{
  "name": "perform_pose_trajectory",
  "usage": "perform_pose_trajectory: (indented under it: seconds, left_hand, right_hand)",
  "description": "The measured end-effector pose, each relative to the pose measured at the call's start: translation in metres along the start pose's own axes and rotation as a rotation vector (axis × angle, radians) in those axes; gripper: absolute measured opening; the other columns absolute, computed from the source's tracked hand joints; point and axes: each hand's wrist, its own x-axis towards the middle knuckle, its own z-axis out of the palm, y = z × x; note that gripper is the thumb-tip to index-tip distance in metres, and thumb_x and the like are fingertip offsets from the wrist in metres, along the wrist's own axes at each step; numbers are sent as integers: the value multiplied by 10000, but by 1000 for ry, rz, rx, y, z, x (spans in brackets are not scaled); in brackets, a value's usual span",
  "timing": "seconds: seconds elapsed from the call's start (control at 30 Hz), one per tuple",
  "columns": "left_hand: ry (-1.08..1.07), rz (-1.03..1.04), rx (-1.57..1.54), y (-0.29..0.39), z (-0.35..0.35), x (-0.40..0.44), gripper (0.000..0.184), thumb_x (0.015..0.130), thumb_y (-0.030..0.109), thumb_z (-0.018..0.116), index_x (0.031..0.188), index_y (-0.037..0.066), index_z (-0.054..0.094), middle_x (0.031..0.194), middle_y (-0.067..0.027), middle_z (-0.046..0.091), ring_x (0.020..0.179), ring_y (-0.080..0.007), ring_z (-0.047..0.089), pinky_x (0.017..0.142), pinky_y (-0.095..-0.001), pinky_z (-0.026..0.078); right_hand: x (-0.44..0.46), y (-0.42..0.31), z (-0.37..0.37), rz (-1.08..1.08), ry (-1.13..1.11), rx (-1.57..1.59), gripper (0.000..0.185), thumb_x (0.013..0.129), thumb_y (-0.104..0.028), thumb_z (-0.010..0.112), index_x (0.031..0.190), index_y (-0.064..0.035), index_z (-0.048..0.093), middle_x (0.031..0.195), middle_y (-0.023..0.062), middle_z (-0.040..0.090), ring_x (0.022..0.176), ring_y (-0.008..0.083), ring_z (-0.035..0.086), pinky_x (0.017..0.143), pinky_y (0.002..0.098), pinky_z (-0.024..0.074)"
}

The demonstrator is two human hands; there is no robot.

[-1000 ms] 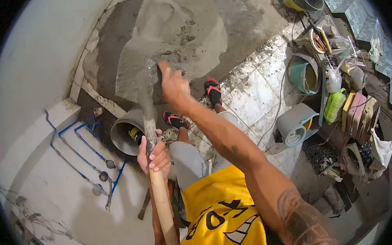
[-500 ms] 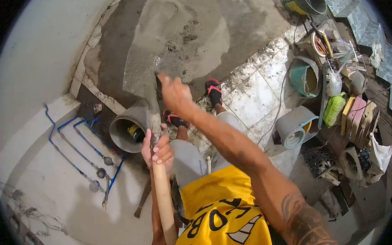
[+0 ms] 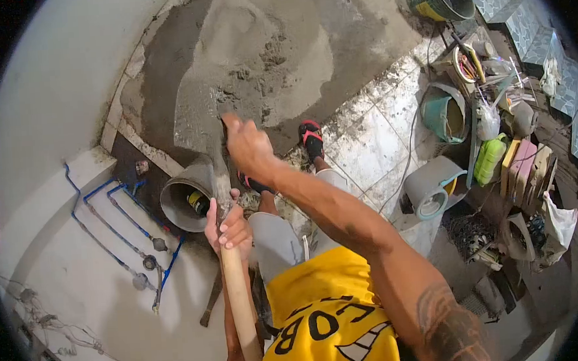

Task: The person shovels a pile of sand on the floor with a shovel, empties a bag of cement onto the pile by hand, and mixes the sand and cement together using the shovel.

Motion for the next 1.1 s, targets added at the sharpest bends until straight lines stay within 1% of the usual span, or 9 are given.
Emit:
perform_pose_trajectory:
  seconds: [0.03, 0.07, 0.17, 0.27, 0.57, 0.67, 0.77, 0.97, 1.1]
  left_hand:
    - [8, 7, -19, -1, -1, 2, 550, 991, 394, 299, 1318, -47, 311, 701, -95, 456, 490, -172, 515, 459, -300, 472]
    - [30, 17, -41, -4, -2, -2, 552, 990, 393, 301, 1319, -50, 308, 701, -96, 457, 489, -172, 514, 456, -299, 472]
    - [25, 23, -65, -2, -2, 1, 550, 989, 387, 305, 1315, -55, 304, 702, -98, 461, 482, -169, 511, 448, -299, 472]
    - [12, 22, -100, -5, -7, -5, 550, 989, 395, 301, 1311, -51, 315, 700, -90, 459, 476, -159, 503, 451, -289, 464]
    - [86, -47, -105, 10, -12, -1, 521, 979, 431, 329, 1280, 12, 396, 666, -62, 433, 474, -168, 478, 481, -306, 441]
    - [125, -76, -58, 13, -11, -3, 518, 977, 438, 330, 1272, 19, 407, 661, -60, 427, 471, -165, 468, 480, -311, 435]
    - [138, -110, -49, 13, -11, -2, 513, 975, 444, 331, 1266, 29, 413, 659, -59, 423, 469, -163, 463, 479, -311, 430]
    - [158, -99, -50, 17, -1, 0, 520, 974, 462, 330, 1257, 35, 421, 659, -53, 418, 466, -149, 456, 478, -288, 422]
    - [120, -51, -33, 16, -3, -3, 515, 980, 428, 327, 1280, 14, 382, 674, -75, 446, 475, -150, 482, 451, -285, 440]
  right_hand:
    - [-11, -3, 5, 7, 25, -29, 478, 779, -122, 593, 1194, 58, 437, 862, 218, 570, 711, 347, 650, 534, 374, 552]
    - [-3, 3, 10, 2, -124, -55, 536, 778, -115, 591, 1249, 60, 405, 924, 235, 569, 743, 347, 655, 569, 397, 560]
    - [66, 16, 2, 154, -184, 168, 476, 883, -146, 525, 1310, 15, 387, 1116, 243, 525, 919, 419, 620, 767, 418, 540]
    - [96, 23, 4, 249, -179, 155, 436, 868, -119, 507, 1295, -63, 438, 1085, 254, 561, 948, 424, 613, 770, 432, 531]
    - [-10, 25, -48, -177, -311, 477, 403, 910, -196, 397, 1295, -238, 507, 886, 205, 628, 815, 412, 606, 736, 492, 476]
    - [-1, 13, -52, -182, -375, 407, 398, 873, -166, 425, 1258, -153, 530, 923, 245, 637, 860, 395, 625, 739, 476, 504]
    - [14, 0, -31, 14, -386, 361, 437, 861, -141, 461, 1296, -162, 481, 921, 257, 631, 855, 407, 624, 721, 478, 513]
    - [38, -7, 15, 52, -42, 350, 477, 866, -168, 502, 1331, -163, 397, 930, 268, 593, 842, 436, 616, 696, 484, 525]
    - [47, -12, 18, 126, -155, 349, 446, 890, -212, 484, 1324, -170, 391, 941, 322, 563, 861, 443, 607, 723, 493, 516]
